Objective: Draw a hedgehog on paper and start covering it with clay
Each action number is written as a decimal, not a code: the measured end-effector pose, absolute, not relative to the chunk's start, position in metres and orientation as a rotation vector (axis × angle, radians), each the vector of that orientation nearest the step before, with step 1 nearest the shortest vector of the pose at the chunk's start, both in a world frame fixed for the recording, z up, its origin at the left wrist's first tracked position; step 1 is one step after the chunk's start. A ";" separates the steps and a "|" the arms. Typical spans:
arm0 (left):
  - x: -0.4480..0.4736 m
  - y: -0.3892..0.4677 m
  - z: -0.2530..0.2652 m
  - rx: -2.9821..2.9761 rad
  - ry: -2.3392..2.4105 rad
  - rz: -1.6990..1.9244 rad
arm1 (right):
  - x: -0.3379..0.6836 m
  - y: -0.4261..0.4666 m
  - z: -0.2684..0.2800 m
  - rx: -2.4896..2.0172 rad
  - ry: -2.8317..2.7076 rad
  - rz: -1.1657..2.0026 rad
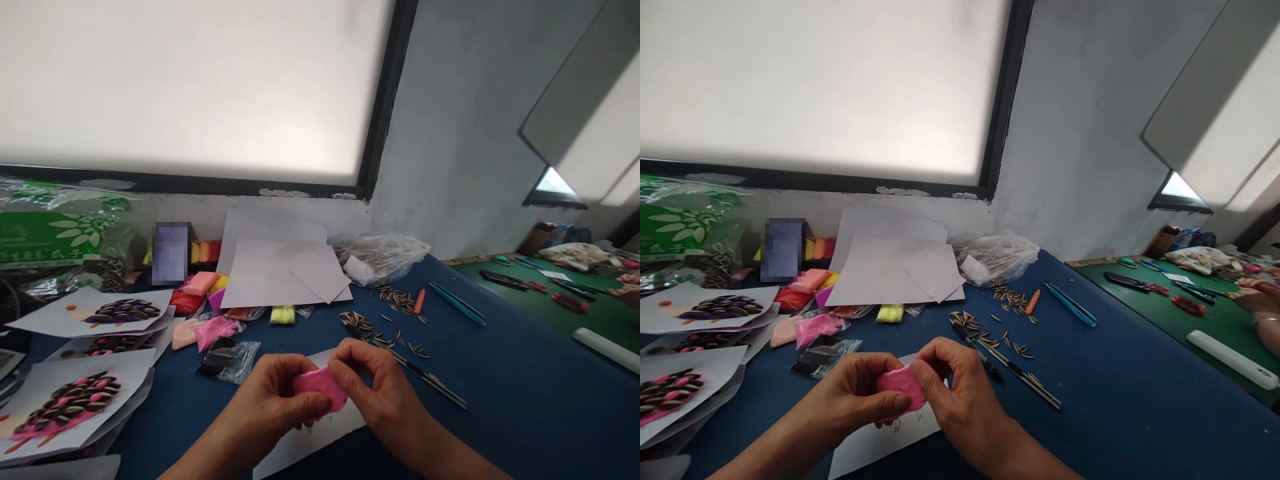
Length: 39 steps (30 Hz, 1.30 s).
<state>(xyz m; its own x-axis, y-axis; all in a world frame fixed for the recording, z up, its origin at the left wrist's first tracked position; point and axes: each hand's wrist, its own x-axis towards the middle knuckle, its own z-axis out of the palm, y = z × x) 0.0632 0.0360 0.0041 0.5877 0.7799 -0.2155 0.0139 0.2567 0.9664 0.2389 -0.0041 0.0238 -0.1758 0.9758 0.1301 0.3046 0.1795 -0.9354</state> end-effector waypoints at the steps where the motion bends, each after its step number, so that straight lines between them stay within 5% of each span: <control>1: 0.062 0.037 0.004 1.216 0.825 0.613 | 0.239 -0.004 0.023 -1.235 -1.631 1.043; 39: 0.058 0.047 -0.014 1.209 0.731 0.792 | 0.243 0.003 0.018 -1.209 -1.512 1.288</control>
